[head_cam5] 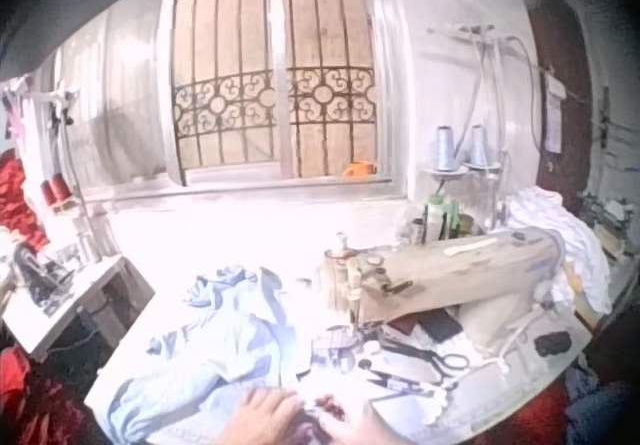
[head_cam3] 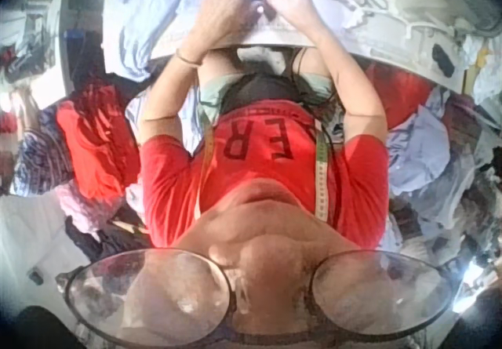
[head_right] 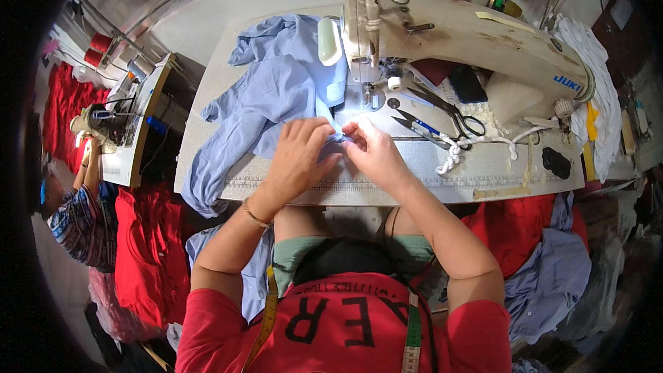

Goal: The person picks up a light-blue button-down shirt and positions the edge of the sleeve cuff under the needle of an industrial sewing machine, sewing along the seam while guiding the fabric by hand.

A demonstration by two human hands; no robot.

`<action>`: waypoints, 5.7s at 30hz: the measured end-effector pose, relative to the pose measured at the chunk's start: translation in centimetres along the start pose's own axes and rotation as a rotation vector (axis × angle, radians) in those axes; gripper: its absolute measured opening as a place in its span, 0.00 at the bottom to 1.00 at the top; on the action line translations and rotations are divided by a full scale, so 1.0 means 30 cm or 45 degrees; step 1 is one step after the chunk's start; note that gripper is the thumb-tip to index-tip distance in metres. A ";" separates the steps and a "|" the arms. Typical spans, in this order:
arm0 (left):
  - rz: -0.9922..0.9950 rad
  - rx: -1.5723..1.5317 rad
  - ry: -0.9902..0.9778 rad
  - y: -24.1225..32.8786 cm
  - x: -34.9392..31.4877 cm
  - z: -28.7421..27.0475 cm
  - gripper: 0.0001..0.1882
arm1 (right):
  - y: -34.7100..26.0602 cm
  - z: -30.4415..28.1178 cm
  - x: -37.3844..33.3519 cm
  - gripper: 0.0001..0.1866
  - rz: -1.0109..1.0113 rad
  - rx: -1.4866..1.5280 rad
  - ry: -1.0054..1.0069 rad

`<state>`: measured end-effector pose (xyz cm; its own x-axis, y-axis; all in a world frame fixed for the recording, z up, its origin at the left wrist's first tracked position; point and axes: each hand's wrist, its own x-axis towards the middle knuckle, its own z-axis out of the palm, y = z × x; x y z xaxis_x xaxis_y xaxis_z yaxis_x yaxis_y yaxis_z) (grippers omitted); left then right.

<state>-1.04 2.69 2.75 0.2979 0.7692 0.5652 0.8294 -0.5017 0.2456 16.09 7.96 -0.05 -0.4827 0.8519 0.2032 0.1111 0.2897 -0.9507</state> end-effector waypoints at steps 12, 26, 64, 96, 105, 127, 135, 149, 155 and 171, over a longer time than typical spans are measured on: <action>-0.051 -0.157 0.184 -0.014 -0.064 0.053 0.09 | -0.054 0.048 -0.028 0.09 -0.422 -0.530 0.183; -0.118 -0.187 0.481 0.005 -0.104 0.049 0.09 | -0.072 0.141 -0.060 0.05 -0.482 -0.577 0.340; -0.141 -0.205 0.383 -0.032 -0.138 0.030 0.08 | 0.086 -0.059 0.041 0.18 -0.300 -1.333 0.153; -0.235 -0.254 0.507 -0.038 -0.144 0.021 0.07 | 0.182 0.192 0.447 0.22 -0.128 -0.929 0.182; -0.264 -0.336 0.476 -0.050 -0.164 0.028 0.09 | 0.047 0.037 0.194 0.10 -0.244 -0.328 0.008; -0.224 -0.349 0.370 -0.010 -0.184 -0.045 0.08 | -0.071 0.125 0.016 0.05 -0.399 -0.134 -0.193; -0.158 -0.247 0.324 -0.018 -0.179 -0.036 0.07 | -0.044 0.123 0.002 0.07 -0.334 -0.113 -0.237; -0.054 -0.203 0.356 0.000 -0.208 -0.016 0.10 | -0.063 0.041 -0.247 0.12 -0.615 -0.632 -0.562; 0.155 0.088 0.321 0.016 -0.243 -0.006 0.16 | -0.061 0.065 -0.192 0.10 0.546 0.427 -0.309; 0.271 0.106 0.086 0.007 -0.221 -0.011 0.19 | -0.040 0.072 -0.080 0.09 0.750 0.693 -0.373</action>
<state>-3.01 -2.64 -0.69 0.4401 0.6201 0.6495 0.7883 -0.6131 0.0512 15.23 4.63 0.11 -0.6908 0.6288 -0.3570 0.0177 -0.4789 -0.8777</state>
